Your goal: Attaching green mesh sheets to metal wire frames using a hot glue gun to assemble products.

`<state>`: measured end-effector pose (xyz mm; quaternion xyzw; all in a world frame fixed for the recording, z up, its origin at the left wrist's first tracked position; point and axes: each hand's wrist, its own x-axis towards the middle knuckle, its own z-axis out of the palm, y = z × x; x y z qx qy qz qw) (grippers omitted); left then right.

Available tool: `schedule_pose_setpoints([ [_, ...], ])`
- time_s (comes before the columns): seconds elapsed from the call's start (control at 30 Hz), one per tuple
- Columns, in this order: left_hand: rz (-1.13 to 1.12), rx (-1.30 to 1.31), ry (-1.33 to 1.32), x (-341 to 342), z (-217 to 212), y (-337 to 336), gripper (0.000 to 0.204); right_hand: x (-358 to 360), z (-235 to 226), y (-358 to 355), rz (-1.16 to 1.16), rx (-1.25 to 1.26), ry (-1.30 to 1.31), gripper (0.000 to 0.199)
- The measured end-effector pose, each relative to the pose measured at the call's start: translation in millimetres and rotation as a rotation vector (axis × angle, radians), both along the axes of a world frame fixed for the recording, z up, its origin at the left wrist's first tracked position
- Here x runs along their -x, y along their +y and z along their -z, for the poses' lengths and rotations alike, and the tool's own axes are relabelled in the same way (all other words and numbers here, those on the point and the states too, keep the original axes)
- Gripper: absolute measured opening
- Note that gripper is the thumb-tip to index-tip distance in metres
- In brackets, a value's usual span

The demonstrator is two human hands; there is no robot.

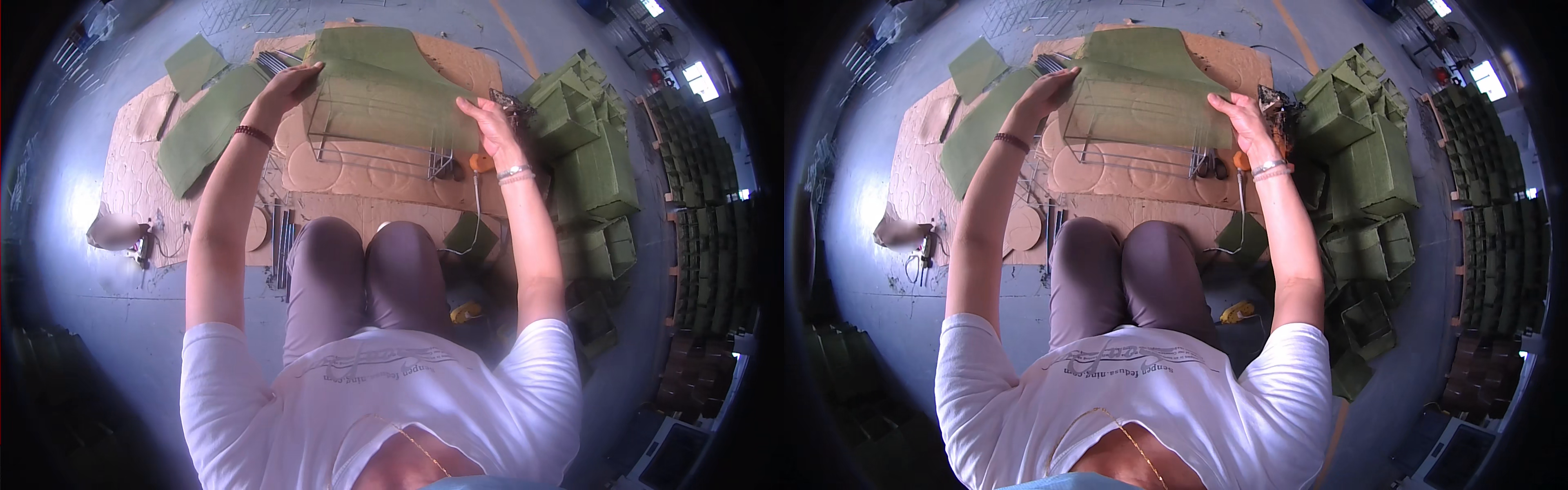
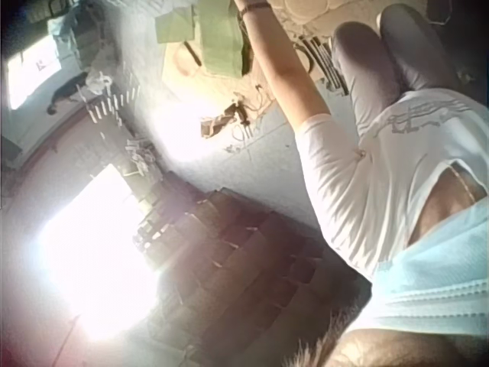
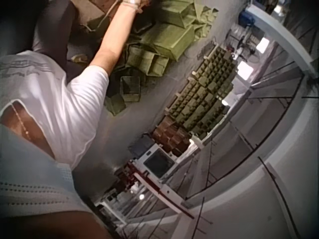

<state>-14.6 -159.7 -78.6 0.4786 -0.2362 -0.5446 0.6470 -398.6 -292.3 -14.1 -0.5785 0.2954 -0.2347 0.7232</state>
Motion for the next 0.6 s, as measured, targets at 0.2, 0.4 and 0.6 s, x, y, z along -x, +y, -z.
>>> schedule_pose_setpoints([
  [0.2,-0.147,-0.027,-0.108,35,-14,5,0.031,11,19,27,0.220,0.080,-0.028,0.027],
  [0.4,-0.038,-0.132,-0.332,48,-40,43,0.028,15,48,39,0.413,0.307,0.008,0.032],
  [0.6,0.116,-0.252,-0.098,1,-23,10,0.030,23,44,57,0.484,0.285,0.012,0.028],
])
